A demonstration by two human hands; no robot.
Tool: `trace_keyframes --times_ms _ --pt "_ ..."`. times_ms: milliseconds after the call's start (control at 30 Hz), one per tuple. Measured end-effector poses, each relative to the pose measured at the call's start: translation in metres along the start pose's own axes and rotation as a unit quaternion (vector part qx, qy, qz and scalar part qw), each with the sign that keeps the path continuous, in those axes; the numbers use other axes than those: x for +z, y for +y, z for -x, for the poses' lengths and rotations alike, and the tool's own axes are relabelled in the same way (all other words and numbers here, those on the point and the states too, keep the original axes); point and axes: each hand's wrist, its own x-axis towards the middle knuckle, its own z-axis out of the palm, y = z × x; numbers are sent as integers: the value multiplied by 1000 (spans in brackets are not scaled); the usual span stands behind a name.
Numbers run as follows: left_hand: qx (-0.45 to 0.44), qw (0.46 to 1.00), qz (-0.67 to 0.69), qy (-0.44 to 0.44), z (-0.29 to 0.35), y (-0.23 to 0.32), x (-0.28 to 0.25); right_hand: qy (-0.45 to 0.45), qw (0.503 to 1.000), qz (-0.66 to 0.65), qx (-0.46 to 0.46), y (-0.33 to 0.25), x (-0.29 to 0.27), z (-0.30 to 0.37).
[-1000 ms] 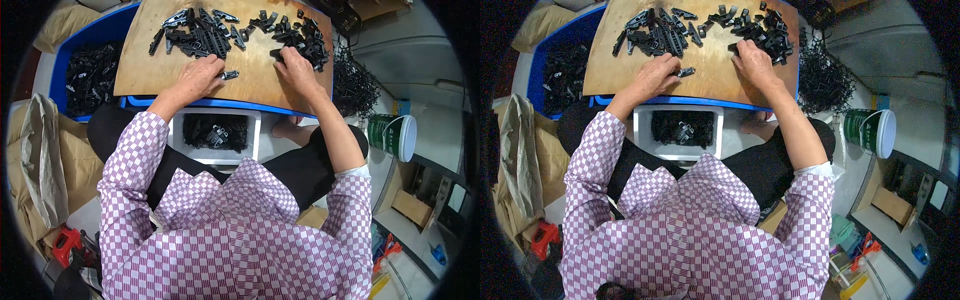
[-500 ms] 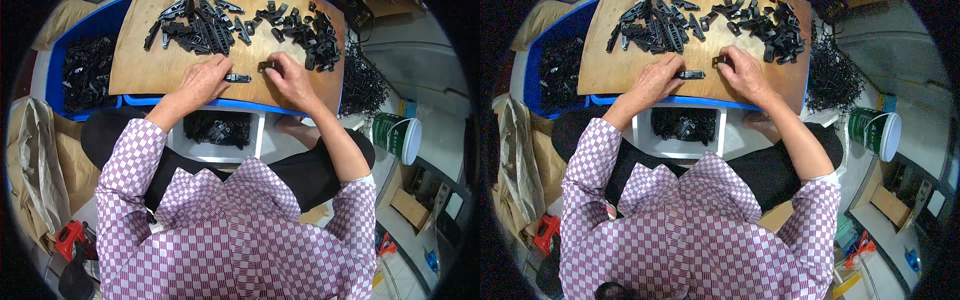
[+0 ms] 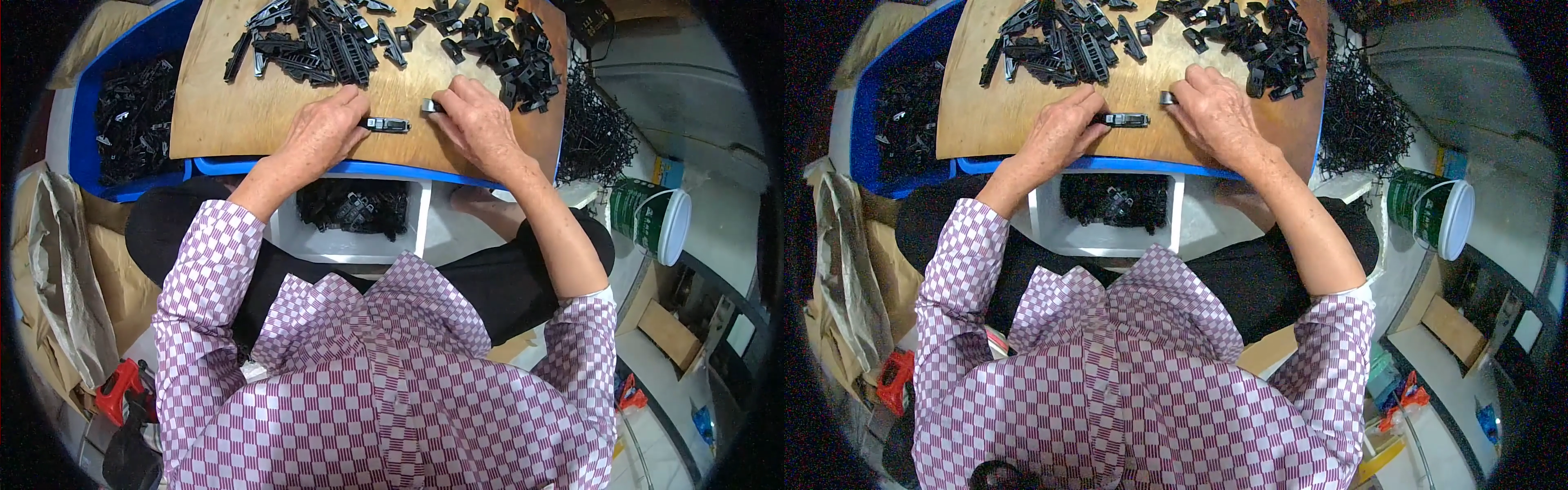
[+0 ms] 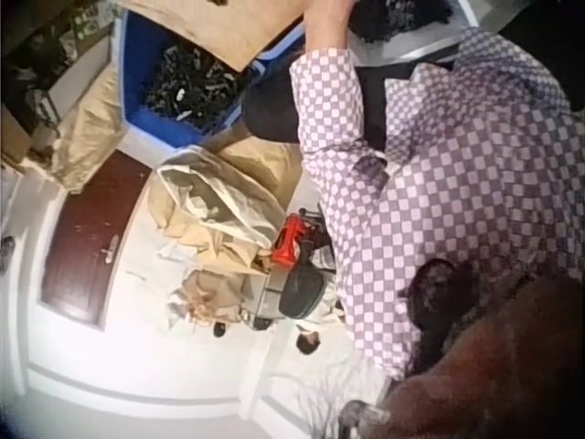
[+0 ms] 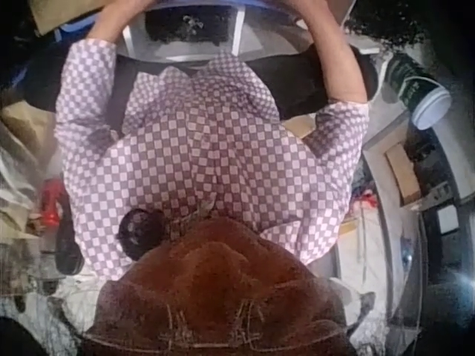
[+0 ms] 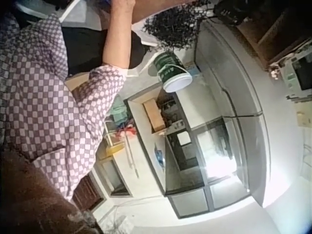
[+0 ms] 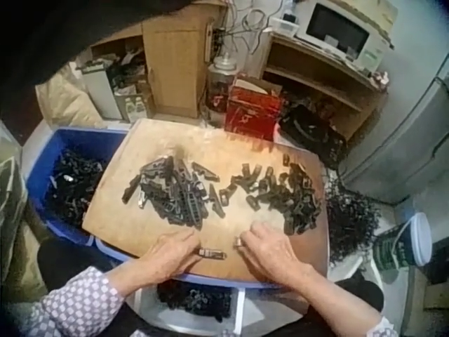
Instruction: Assembling small black plastic components by hand at a workstation.
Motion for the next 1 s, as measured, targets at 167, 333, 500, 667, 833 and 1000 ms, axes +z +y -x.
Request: trace_keyframes --times_ms 167,333,500,667,833,1000 --pt "9 1000 14 -4 -2 -1 1 -23 996 -85 -26 -14 8 -4" --pt "16 1000 26 4 -1 -3 3 -78 993 -82 -15 -18 10 -1" --pt "27 999 37 12 -1 -3 2 -113 991 -71 11 -24 10 -1" --pt "38 998 43 4 -3 -3 2 -108 992 -62 7 -36 27 -8" --pt "39 999 24 7 -6 -4 1 -128 991 -47 2 -37 25 -19" --pt "40 999 14 0 -21 -1 -13 -65 997 -18 35 5 3 -39"
